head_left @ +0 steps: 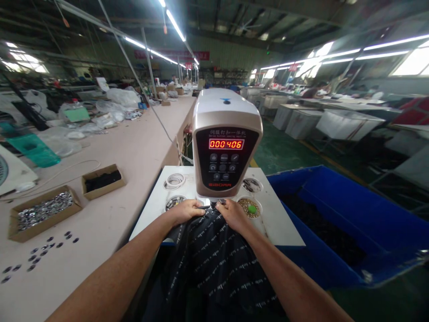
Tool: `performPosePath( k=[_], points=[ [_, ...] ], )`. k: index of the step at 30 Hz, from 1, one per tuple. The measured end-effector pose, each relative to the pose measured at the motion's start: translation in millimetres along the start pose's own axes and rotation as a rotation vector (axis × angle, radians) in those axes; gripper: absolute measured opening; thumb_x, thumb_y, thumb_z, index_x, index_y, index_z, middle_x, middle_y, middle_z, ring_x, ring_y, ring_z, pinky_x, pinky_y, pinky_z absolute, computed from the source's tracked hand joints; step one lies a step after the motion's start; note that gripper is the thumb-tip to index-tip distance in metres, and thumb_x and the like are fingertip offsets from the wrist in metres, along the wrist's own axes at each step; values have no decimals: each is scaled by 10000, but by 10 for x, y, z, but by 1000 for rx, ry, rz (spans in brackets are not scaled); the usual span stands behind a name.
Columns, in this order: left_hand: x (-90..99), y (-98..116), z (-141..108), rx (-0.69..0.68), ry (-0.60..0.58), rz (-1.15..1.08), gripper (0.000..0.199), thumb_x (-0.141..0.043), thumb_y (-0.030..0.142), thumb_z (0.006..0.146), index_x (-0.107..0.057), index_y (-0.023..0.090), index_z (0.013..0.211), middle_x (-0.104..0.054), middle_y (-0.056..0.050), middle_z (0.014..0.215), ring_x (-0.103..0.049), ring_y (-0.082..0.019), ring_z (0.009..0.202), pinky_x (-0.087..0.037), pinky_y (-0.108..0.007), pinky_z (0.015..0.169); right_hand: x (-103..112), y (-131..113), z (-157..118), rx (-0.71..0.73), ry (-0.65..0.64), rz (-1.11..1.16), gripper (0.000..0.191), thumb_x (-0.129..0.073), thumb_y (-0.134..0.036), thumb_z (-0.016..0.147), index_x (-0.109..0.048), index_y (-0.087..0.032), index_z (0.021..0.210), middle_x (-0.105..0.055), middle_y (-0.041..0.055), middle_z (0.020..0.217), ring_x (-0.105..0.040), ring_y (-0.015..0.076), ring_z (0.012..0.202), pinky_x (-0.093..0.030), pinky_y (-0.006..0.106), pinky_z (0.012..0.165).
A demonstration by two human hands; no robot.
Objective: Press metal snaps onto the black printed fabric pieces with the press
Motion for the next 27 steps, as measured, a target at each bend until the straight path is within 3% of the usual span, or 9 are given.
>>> performPosePath(
  k=[7, 15, 19, 23, 27],
  points=[
    [21, -90, 52, -19, 12, 5, 368, -742, 459, 660, -652, 169, 867, -677, 1, 777, -611, -202, 757, -443, -304, 731, 5, -2, -20, 0, -1, 14, 177, -590, -319, 922, -690, -180, 880, -757, 50, 873, -661, 187, 792, -411, 263, 699],
    [-97, 34, -40, -53, 120, 40, 358, -680, 450, 661, -643, 158, 865, -691, -27, 781, -629, -215, 753, -447, -306, 700, 18, -23, -49, 20, 34, 69, 202, -588, -347, 919, -700, -180, 924, -766, 59, 912, -688, 203, 838, -454, 280, 734],
    [-184, 164, -231, -134, 271, 154, 252, -643, 378, 712, -635, 171, 856, -687, -36, 823, -620, -227, 819, -429, -310, 730, 100, -84, -165, 75, 76, 122, 245, -592, -385, 918, -699, -185, 1008, -763, 45, 914, -694, 202, 848, -469, 285, 764],
    [-365, 300, -527, -223, 352, 275, 150, -579, 286, 774, -651, 191, 865, -694, -30, 851, -620, -231, 861, -405, -314, 766, 245, -128, -441, 135, 43, 116, 372, -735, -409, 810, -708, -208, 1121, -758, 29, 957, -675, 209, 874, -462, 287, 787],
    [-713, 317, -897, -273, 318, 420, 134, -544, 246, 815, -654, 217, 886, -697, -16, 832, -625, -230, 835, -390, -315, 740, 370, -128, -945, 153, -134, 13, 254, -793, -404, 749, -762, -195, 891, -727, -7, 801, -640, 182, 763, -406, 236, 653]
  ],
)
Point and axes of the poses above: each hand's wrist, its own z-axis towards the middle knuckle, its own x-axis out of the back of the hand, y = z × x, the point moved 1 cm from there along z, towards the middle knuckle
